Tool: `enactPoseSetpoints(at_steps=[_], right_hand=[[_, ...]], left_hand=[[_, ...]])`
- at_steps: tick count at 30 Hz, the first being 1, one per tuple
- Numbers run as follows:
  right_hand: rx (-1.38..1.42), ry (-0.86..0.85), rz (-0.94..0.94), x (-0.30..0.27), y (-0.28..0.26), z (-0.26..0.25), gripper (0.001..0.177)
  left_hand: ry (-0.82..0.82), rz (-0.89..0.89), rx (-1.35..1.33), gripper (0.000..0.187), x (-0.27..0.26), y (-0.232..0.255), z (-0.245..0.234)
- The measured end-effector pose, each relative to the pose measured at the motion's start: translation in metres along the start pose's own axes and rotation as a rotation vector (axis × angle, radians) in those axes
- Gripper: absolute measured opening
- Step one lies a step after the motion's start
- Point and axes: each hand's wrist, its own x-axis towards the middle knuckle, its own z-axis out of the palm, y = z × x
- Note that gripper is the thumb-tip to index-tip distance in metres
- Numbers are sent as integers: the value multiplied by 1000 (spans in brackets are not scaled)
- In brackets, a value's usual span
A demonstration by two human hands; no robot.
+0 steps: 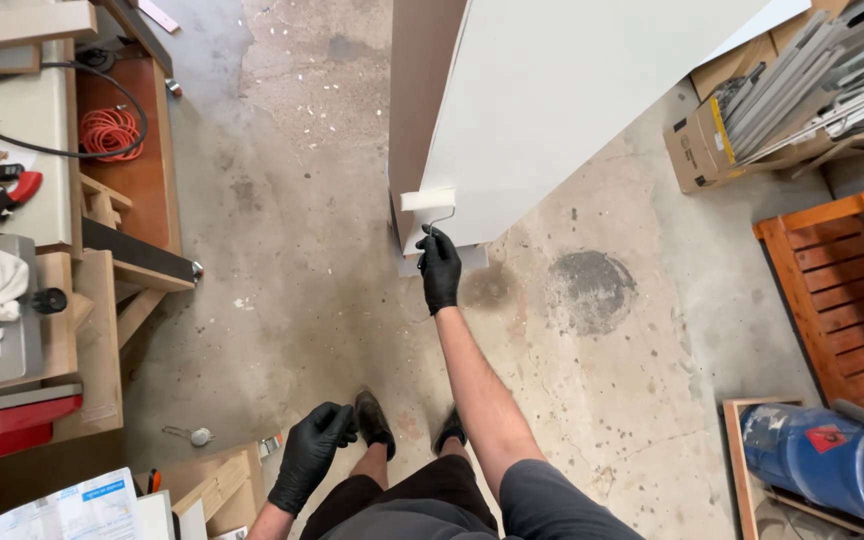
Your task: The person uses a small paint roller to apply white paint to the side of a tall, white cabinet. They repeatedly dip the roller into a paint tray on a nearby table to reload it with paint and continue applying it to the cabinet's surface.
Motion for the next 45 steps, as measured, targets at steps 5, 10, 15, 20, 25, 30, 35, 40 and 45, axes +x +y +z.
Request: enactPoseSetpoints(at_steps=[5, 10, 15, 20, 25, 30, 35, 40, 45], right_hand=[[-4, 78, 127, 5, 97, -16, 23], [-6, 82, 191, 7, 149, -34, 24], [78, 54, 103, 13, 67, -15, 22], [-79, -87, -106, 13, -19, -16, 25], [-76, 58, 137, 12, 106, -40, 23], [-63, 191, 312, 4, 171, -31, 24], [130, 216, 185, -11, 89, 0, 21], [-31, 164, 208, -5, 67, -13, 25], [-93, 77, 129, 5, 62, -26, 29]], left_hand=[[-14, -40, -18, 32, 10, -8, 6], [-20, -36, -1, 32, 18, -21, 12], [-19, -50, 21, 32, 16, -17, 11], [-25, -20, -12, 31, 15, -17, 11], [-15, -12, -19, 31, 10, -12, 12], [-11, -37, 33, 33, 13, -23, 12], [-18, -21, 25, 33, 16, -35, 14], [-9, -31, 13, 33, 16, -23, 11], [-3, -30, -42, 29, 23, -35, 11]])
